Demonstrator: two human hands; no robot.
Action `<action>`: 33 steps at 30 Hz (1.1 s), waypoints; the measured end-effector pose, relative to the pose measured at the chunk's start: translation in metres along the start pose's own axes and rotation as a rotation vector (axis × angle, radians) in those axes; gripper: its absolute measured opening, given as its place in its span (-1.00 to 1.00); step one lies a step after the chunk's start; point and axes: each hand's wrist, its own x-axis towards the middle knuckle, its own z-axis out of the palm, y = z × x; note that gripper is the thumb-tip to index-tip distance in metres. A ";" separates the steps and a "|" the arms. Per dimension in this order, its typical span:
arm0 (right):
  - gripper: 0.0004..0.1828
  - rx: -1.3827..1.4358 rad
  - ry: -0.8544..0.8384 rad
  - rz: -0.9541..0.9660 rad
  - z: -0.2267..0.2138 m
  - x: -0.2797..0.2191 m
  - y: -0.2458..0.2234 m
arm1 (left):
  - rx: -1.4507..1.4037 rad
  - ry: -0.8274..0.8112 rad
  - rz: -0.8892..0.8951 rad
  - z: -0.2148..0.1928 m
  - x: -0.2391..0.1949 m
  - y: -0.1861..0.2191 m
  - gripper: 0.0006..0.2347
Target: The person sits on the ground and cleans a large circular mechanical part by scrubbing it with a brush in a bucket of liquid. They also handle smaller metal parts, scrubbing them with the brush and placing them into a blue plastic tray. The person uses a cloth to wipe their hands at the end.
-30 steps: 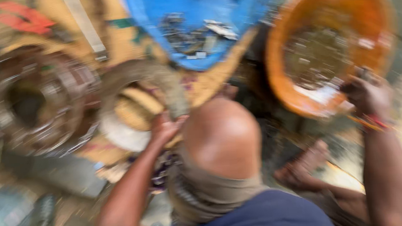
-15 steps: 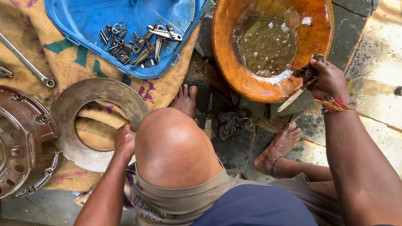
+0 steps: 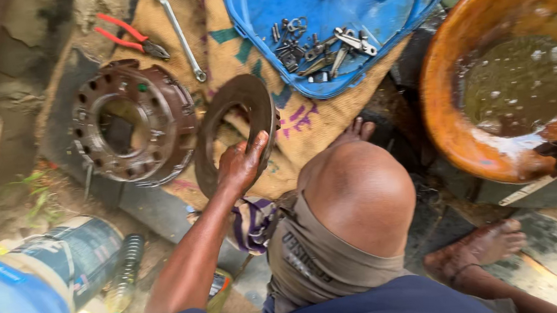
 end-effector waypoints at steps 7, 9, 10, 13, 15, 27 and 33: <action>-0.71 0.003 0.104 0.107 0.003 -0.005 0.024 | -0.711 -0.203 -0.090 -0.052 -0.024 0.004 -0.43; -0.74 0.014 0.153 0.086 0.001 -0.013 0.033 | -0.942 -0.232 -0.104 -0.051 -0.034 0.001 -0.44; -0.75 0.016 0.170 0.072 0.015 -0.009 0.028 | -1.064 -0.240 -0.113 -0.052 -0.040 0.000 -0.43; -0.79 0.027 0.206 0.001 0.062 0.000 0.014 | -1.121 -0.158 -0.134 -0.061 -0.069 0.005 -0.44; -0.82 0.039 0.221 -0.038 0.051 0.003 0.008 | -1.189 -0.206 -0.068 -0.071 -0.085 0.010 -0.44; -0.92 0.809 0.028 -0.041 0.156 0.009 -0.044 | -0.532 -0.119 -0.055 -0.096 -0.132 0.133 -0.44; -0.66 0.927 -0.187 0.191 0.251 0.032 -0.046 | -0.515 -0.341 0.032 -0.092 -0.112 0.230 -0.43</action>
